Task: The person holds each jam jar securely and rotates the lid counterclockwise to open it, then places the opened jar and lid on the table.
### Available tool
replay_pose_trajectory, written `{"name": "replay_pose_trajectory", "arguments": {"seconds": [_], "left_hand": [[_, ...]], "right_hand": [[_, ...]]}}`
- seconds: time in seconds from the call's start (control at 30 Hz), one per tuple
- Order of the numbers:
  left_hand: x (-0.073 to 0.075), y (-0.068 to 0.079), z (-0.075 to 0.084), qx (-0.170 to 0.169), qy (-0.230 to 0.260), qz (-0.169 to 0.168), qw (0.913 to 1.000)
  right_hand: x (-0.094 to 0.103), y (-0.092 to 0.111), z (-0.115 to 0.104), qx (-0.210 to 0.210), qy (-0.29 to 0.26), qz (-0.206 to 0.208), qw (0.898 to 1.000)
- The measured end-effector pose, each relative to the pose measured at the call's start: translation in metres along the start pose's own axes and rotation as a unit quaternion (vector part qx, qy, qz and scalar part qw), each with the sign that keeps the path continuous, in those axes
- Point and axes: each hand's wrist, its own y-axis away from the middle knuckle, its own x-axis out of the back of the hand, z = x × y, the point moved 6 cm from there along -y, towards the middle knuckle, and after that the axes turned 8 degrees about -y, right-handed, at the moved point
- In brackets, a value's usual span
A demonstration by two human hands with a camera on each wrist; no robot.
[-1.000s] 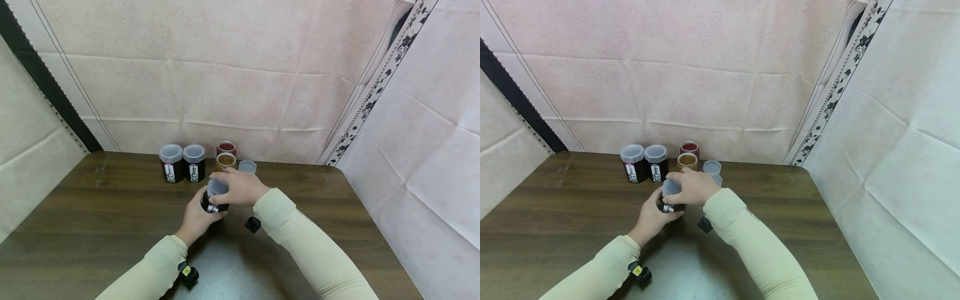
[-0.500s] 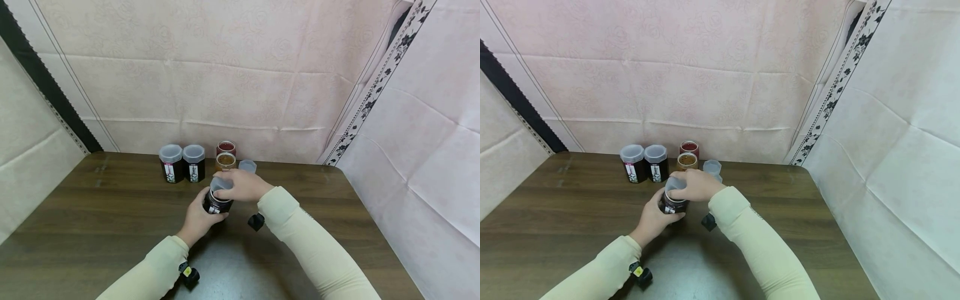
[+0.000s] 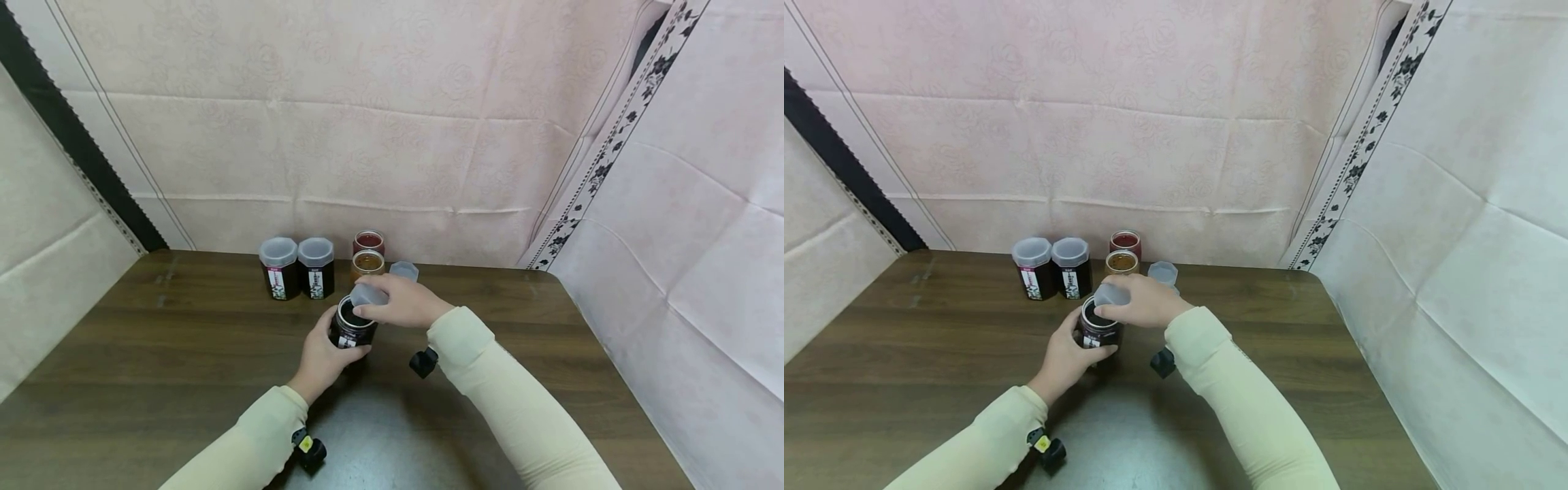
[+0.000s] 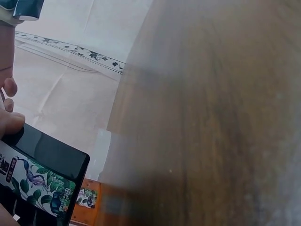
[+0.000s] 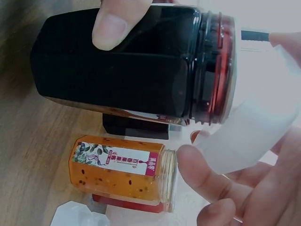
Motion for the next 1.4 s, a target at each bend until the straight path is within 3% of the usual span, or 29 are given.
{"name": "replay_pose_trajectory", "arguments": {"seconds": [0.3,0.73,0.93,1.4], "left_hand": [[-0.002,-0.001,-0.001,0.005,-0.003,0.009,0.9999],[-0.004,-0.004,-0.004,0.027,0.009,0.014,0.9995],[-0.004,-0.006,-0.006,0.043,0.016,0.015,0.9989],[-0.007,-0.01,-0.006,0.044,0.015,0.035,0.9983]], "right_hand": [[0.006,0.005,0.009,0.001,-0.095,0.027,0.995],[0.008,0.008,0.033,0.003,-0.159,0.051,0.986],[0.006,0.013,0.039,-0.016,-0.175,0.062,0.982],[-0.001,0.022,0.058,-0.035,-0.233,0.088,0.968]]}}
